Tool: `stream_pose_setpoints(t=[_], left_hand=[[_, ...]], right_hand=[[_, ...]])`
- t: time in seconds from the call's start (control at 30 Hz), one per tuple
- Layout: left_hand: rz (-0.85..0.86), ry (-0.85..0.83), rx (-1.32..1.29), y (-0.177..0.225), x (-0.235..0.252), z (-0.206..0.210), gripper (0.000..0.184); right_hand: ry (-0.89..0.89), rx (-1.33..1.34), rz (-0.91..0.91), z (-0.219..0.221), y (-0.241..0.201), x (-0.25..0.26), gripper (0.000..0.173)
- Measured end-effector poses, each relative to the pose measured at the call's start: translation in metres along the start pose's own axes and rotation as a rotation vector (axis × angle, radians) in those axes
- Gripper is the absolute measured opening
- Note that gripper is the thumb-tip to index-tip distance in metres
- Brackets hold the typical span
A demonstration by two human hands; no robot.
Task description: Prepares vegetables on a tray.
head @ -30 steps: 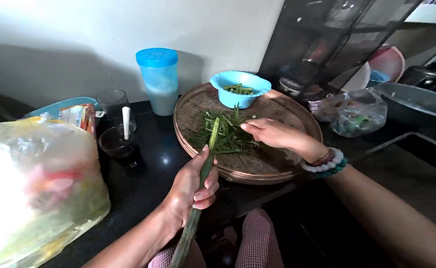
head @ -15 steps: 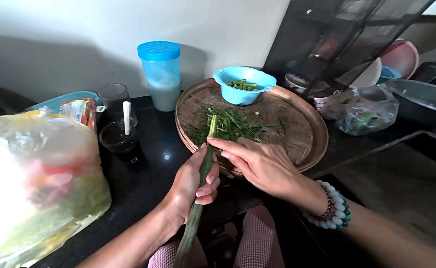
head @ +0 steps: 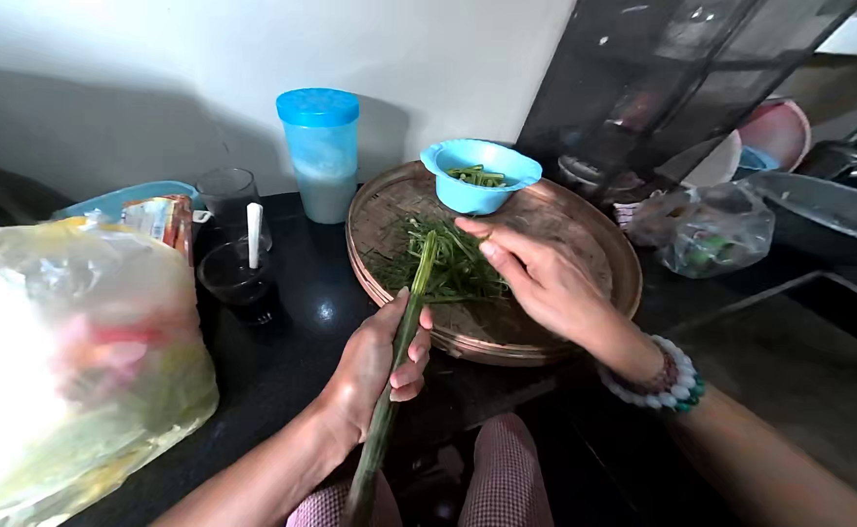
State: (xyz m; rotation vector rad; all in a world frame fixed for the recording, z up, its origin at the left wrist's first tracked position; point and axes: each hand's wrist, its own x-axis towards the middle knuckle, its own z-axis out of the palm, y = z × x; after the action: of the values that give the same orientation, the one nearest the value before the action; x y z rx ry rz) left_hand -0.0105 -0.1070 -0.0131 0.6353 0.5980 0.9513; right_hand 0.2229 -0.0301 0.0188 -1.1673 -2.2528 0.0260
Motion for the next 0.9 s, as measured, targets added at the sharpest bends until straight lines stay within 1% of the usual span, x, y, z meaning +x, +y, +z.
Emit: stream_pose_setpoints(t=[0.1,0.17,0.3,0.37,0.57,0.67,0.73,0.77,0.8,0.83,0.87,0.9], left_hand=[[-0.015,-0.004,-0.006,0.000,0.002,0.000,0.052],[-0.028,-0.007,-0.011,-0.001,0.002,0.000,0.052],[-0.029,-0.043,-0.026,-0.002,0.001,0.000,0.051],[-0.041,-0.049,-0.015,-0.002,0.000,0.001,0.051],[-0.071,-0.029,0.025,-0.004,-0.001,0.003,0.052],[-0.064,-0.017,0.092,-0.005,-0.004,0.006,0.053],[-0.037,0.013,0.122,-0.002,-0.003,0.006,0.052],[-0.024,0.032,0.129,-0.002,-0.002,0.005,0.052],[-0.017,0.045,0.123,-0.001,-0.001,0.004,0.051],[-0.009,0.048,0.106,-0.002,-0.001,0.003,0.050],[0.000,0.041,0.091,-0.003,-0.001,0.001,0.050],[0.010,0.032,0.080,-0.003,0.000,0.000,0.049]], right_hand=[[-0.005,0.002,-0.108,0.012,-0.021,-0.020,0.040],[0.003,-0.078,-0.157,0.021,-0.029,-0.030,0.040],[0.035,-0.156,-0.164,0.023,-0.028,-0.032,0.041],[0.067,-0.177,-0.154,0.021,-0.024,-0.029,0.041],[0.044,-0.202,-0.050,0.018,-0.005,-0.011,0.039],[0.046,-0.122,0.042,0.008,0.016,0.005,0.039],[0.059,-0.034,0.069,-0.005,0.023,0.013,0.040],[0.015,-0.008,0.086,-0.012,0.024,0.014,0.040],[-0.090,-0.005,0.122,-0.018,0.028,0.014,0.041],[-0.243,-0.013,0.191,-0.020,0.036,0.014,0.045],[-0.388,-0.044,0.273,-0.020,0.043,0.016,0.057],[-0.485,-0.080,0.329,-0.021,0.047,0.019,0.065]])
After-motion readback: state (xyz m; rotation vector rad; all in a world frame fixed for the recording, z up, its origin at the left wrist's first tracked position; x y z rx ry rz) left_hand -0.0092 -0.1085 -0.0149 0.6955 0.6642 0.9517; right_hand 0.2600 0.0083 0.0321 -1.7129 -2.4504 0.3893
